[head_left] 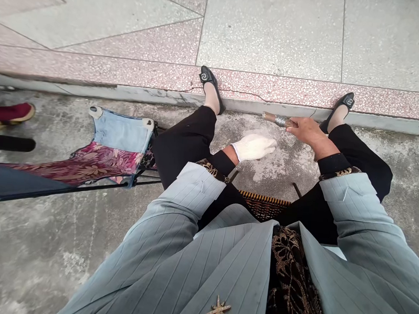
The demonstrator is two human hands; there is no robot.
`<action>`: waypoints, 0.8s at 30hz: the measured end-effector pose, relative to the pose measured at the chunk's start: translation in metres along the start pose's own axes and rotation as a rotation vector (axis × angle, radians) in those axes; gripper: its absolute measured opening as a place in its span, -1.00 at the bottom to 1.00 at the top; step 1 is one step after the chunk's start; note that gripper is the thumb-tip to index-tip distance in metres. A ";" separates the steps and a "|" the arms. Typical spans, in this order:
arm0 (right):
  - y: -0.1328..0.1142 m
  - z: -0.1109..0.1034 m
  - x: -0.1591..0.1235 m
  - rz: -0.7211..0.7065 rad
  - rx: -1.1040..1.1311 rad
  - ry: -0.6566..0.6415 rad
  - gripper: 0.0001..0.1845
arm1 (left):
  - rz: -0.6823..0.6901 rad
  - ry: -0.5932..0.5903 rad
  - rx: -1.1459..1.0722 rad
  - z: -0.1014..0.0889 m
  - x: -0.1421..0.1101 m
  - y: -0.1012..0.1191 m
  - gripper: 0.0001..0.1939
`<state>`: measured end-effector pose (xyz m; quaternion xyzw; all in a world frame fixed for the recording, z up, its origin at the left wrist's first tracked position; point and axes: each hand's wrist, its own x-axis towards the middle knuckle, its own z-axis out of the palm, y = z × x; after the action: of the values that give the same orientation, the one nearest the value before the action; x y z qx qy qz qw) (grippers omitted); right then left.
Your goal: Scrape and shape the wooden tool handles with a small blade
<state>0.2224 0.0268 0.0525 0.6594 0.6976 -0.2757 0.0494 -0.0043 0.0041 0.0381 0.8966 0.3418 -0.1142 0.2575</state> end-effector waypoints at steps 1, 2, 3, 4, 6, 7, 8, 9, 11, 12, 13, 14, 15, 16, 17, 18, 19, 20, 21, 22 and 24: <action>-0.002 0.000 -0.001 -0.003 -0.047 -0.023 -0.54 | -0.013 0.015 0.013 -0.002 -0.001 -0.001 -0.58; -0.003 0.000 -0.001 -0.008 -0.090 -0.050 -0.53 | -0.031 0.035 0.024 -0.004 -0.002 -0.002 -0.58; -0.004 0.000 -0.002 -0.014 -0.127 -0.076 -0.52 | -0.055 0.058 0.033 -0.006 -0.003 -0.003 -0.57; -0.006 -0.001 -0.002 -0.024 -0.155 -0.103 -0.53 | -0.078 0.079 0.035 -0.009 -0.004 -0.005 -0.57; -0.008 -0.002 -0.004 -0.068 -0.176 -0.176 -0.57 | -0.106 0.110 0.021 -0.014 -0.007 -0.008 -0.57; -0.008 -0.002 -0.005 -0.102 -0.168 -0.230 -0.59 | -0.112 0.122 0.009 -0.016 -0.008 -0.009 -0.58; -0.008 -0.002 -0.006 -0.140 -0.148 -0.293 -0.61 | -0.116 0.131 -0.004 -0.018 -0.009 -0.011 -0.59; -0.008 -0.002 -0.007 -0.182 -0.115 -0.364 -0.62 | -0.120 0.138 -0.018 -0.019 -0.009 -0.012 -0.60; -0.006 -0.002 -0.008 -0.252 -0.020 -0.509 -0.60 | -0.128 0.144 -0.051 -0.021 -0.008 -0.015 -0.60; -0.004 -0.002 -0.009 -0.278 0.031 -0.569 -0.58 | -0.134 0.146 -0.072 -0.020 -0.007 -0.016 -0.59; -0.003 -0.002 -0.009 -0.298 0.079 -0.616 -0.55 | -0.138 0.149 -0.094 -0.020 -0.006 -0.018 -0.58; -0.001 -0.002 -0.009 -0.316 0.119 -0.653 -0.52 | -0.138 0.152 -0.118 -0.019 -0.005 -0.020 -0.58; 0.000 -0.003 -0.008 -0.338 0.154 -0.682 -0.49 | -0.137 0.157 -0.142 -0.017 -0.003 -0.022 -0.58; 0.002 -0.003 -0.008 -0.366 0.187 -0.707 -0.47 | -0.136 0.167 -0.164 -0.016 -0.001 -0.024 -0.58; 0.003 -0.004 -0.008 -0.403 0.223 -0.727 -0.46 | -0.137 0.181 -0.185 -0.015 0.001 -0.026 -0.59; 0.004 -0.005 -0.008 -0.443 0.264 -0.745 -0.46 | -0.136 0.194 -0.206 -0.014 0.002 -0.027 -0.59; 0.004 -0.006 -0.008 -0.482 0.306 -0.759 -0.46 | -0.135 0.204 -0.230 -0.013 0.004 -0.028 -0.61; 0.005 -0.008 -0.009 -0.515 0.349 -0.769 -0.46 | -0.135 0.211 -0.256 -0.012 0.005 -0.029 -0.62; 0.004 -0.009 -0.010 -0.539 0.389 -0.774 -0.45 | -0.134 0.215 -0.284 -0.012 0.006 -0.029 -0.63; 0.004 -0.011 -0.013 -0.552 0.424 -0.767 -0.44 | -0.133 0.217 -0.311 -0.012 0.007 -0.029 -0.64; 0.003 -0.017 -0.018 -0.557 0.482 -0.709 -0.41 | -0.120 0.207 -0.357 -0.011 0.008 -0.026 -0.66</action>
<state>0.2329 0.0179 0.0734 0.3070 0.7039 -0.6383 0.0543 -0.0153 0.0308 0.0339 0.8217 0.4342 0.0256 0.3683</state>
